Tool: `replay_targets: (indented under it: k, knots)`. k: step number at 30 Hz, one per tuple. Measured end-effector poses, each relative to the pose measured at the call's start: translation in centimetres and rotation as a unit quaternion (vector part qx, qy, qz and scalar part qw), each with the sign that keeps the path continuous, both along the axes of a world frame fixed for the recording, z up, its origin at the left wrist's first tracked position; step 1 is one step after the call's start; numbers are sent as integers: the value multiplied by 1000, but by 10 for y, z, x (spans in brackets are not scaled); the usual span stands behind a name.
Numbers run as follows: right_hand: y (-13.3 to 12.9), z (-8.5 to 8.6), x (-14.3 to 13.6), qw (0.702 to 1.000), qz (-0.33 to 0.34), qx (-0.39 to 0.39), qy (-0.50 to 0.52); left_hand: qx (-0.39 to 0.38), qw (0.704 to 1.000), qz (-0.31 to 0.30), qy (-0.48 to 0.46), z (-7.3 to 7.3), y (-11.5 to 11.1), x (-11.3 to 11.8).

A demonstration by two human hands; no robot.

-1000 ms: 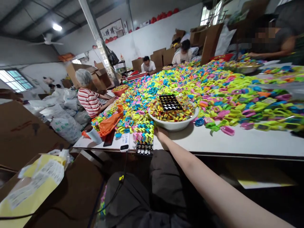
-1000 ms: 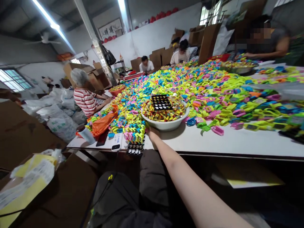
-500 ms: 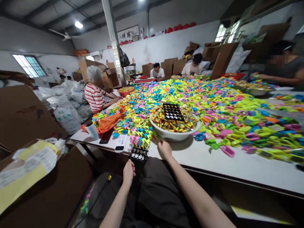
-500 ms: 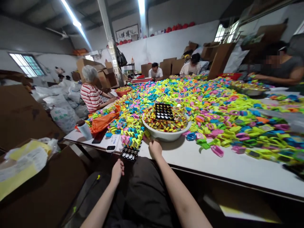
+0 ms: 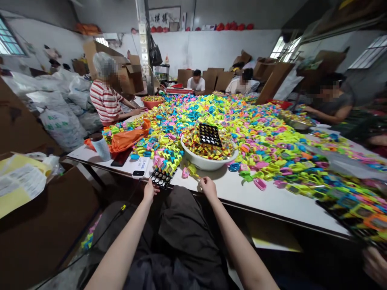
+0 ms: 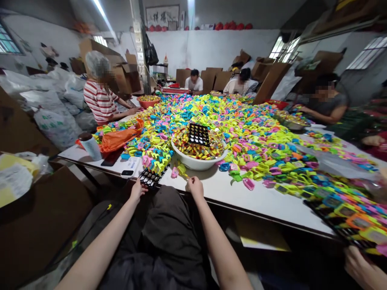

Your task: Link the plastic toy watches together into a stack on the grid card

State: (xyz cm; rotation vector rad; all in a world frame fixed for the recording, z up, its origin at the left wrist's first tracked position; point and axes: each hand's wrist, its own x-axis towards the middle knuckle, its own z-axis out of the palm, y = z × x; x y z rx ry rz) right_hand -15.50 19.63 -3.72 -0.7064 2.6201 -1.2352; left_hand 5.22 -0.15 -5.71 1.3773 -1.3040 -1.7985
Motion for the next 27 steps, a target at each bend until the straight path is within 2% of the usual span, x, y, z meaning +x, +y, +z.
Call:
replay_targets:
  k: [4,8,13,17,19,21,23,25,27]
  knots:
    - [17,2,0,1000,-13,7,-26,-21,1000,-23,0,2,0,2]
    - [36,4,2,995,-42,-34,-87,-5,998,-67,-1,5,16,5]
    - [56,5,0,963,-113,-151,-193,28,982,-188,11,8,44,3]
    - [66,5,-9,920,-148,-264,-248,28,980,-199,-8,12,49,-2]
    - [69,3,-16,915,-152,-284,-243,12,978,-207,-25,13,48,-6]
    - [70,-2,-24,923,-147,-281,-217,-18,973,-223,-54,14,48,-12]
    - [68,-8,-31,946,-131,-246,-164,-61,964,-240,-93,14,48,-19]
    - [66,-13,-36,976,-98,-178,-82,-110,949,-261,-139,15,48,-25]
    - [64,-16,-39,993,-61,-101,-17,-155,927,-285,-188,21,48,-25]
